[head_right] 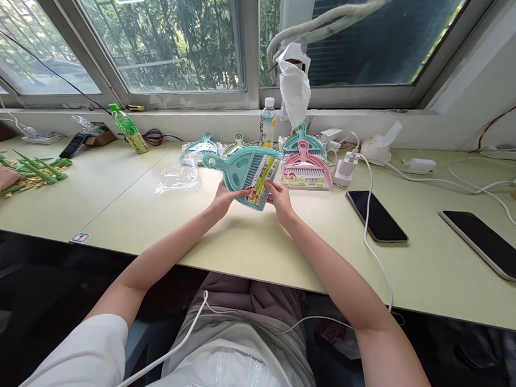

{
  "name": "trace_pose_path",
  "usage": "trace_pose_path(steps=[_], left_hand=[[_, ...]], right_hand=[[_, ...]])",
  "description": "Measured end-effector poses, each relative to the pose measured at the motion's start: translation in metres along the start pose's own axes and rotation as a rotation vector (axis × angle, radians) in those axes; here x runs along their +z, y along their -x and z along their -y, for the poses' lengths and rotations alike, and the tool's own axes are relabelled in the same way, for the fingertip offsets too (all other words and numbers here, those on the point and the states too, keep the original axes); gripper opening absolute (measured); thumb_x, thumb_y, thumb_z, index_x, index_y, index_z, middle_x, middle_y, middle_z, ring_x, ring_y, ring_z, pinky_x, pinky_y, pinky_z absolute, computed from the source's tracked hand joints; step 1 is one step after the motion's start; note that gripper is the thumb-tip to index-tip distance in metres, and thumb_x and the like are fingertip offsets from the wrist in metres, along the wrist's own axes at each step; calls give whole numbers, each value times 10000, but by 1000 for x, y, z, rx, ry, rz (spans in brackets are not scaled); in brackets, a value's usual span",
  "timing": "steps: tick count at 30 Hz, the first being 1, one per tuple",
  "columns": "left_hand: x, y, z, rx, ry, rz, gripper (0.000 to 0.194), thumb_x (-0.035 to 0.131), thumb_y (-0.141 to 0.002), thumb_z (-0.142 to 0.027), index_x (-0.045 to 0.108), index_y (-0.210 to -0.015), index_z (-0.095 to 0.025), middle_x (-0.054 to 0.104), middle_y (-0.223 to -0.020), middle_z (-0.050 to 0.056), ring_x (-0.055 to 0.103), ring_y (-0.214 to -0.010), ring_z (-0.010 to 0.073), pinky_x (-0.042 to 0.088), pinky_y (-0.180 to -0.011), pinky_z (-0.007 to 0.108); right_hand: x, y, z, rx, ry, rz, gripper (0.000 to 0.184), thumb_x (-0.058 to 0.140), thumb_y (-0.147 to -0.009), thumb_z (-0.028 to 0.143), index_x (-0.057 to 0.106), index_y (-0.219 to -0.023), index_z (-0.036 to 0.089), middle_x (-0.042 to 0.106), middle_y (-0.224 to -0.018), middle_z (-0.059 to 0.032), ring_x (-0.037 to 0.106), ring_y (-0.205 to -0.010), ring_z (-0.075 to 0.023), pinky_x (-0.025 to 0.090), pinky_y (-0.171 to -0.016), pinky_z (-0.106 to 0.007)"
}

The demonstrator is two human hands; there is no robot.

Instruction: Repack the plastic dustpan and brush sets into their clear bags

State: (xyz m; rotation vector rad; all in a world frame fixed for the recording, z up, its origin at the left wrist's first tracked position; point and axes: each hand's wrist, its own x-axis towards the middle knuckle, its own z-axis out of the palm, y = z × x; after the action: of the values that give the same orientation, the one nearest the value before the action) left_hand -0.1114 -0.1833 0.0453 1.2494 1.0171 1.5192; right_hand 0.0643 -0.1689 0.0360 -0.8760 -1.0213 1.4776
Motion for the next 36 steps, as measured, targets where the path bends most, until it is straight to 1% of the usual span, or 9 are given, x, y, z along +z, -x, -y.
trace_pose_path(steps=[7, 11, 13, 16, 18, 20, 27, 31, 36], left_hand=[[-13, -9, -12, 38, -157, 198, 924, 921, -480, -546, 534, -1240, -191, 660, -1253, 145, 635, -1156, 304, 528, -1025, 491], [-39, -22, -28, -15, -329, 378, 784, 486, -814, -774, 489, -1366, -217, 630, -1312, 146, 595, -1243, 307, 501, -1050, 499], [-60, -31, -33, 91, -573, 148, 694, 373, -914, -687, 451, -1418, -217, 553, -1418, 146, 460, -1393, 301, 400, -1151, 500], [-99, -45, -31, 240, -1049, -407, 698, 515, -920, -468, 312, -1517, -170, 342, -1587, 153, 212, -1526, 278, 181, -1264, 476], [-127, -51, -25, 123, -1250, -583, 749, 538, -898, -382, 256, -1542, -122, 303, -1604, 169, 211, -1521, 282, 154, -1266, 475], [-149, -53, -18, -59, -1373, -616, 763, 571, -865, -403, 314, -1519, -106, 309, -1597, 188, 233, -1502, 324, 198, -1238, 519], [-158, -48, -8, -256, -1602, -387, 359, 502, -867, -285, 686, -1153, -170, 590, -1319, 197, 462, -1306, 359, 369, -1086, 553], [-141, -46, -7, -130, -1505, -16, 447, 443, -831, -119, 682, -1195, -221, 602, -1310, 149, 540, -1236, 301, 428, -1067, 480], [-107, -39, 2, 34, -1374, 306, 343, 543, -864, -275, 674, -1181, -265, 613, -1310, 91, 491, -1321, 306, 50, -1229, 641]], right_hand=[[-2, -2, -5, -28, -72, -16, 420, 842, -675, 476, 702, -954, 196, 766, -889, -45, 746, -863, -234, 614, -765, -351], [-2, -1, -1, -59, -135, -28, 387, 831, -688, 466, 705, -920, 183, 768, -893, -52, 744, -840, -221, 608, -715, -309], [-1, 0, 1, -58, -146, -32, 353, 823, -704, 441, 703, -905, 178, 770, -879, -53, 744, -830, -218, 609, -705, -303], [0, 2, 1, -1, -116, -61, 284, 813, -728, 388, 696, -867, 170, 770, -834, -52, 746, -786, -212, 615, -685, -303], [1, 3, 0, 50, -74, -74, 250, 803, -743, 366, 693, -844, 165, 770, -809, -52, 744, -750, -203, 612, -648, -292], [2, 5, -2, 84, -35, -69, 238, 797, -754, 361, 696, -837, 162, 770, -793, -50, 740, -719, -193, 601, -605, -273], [5, 7, -11, 38, 17, -26, 292, 815, -720, 415, 722, -836, 164, 769, -769, -33, 721, -632, -172, 580, -547, -250], [6, 6, -13, 51, 71, -11, 290, 817, -719, 430, 722, -808, 171, 764, -757, -51, 723, -631, -197, 588, -551, -290], [5, 5, -11, 48, 68, -57, 240, 801, -748, 392, 725, -820, 177, 766, -777, -56, 736, -676, -211, 610, -619, -318]])
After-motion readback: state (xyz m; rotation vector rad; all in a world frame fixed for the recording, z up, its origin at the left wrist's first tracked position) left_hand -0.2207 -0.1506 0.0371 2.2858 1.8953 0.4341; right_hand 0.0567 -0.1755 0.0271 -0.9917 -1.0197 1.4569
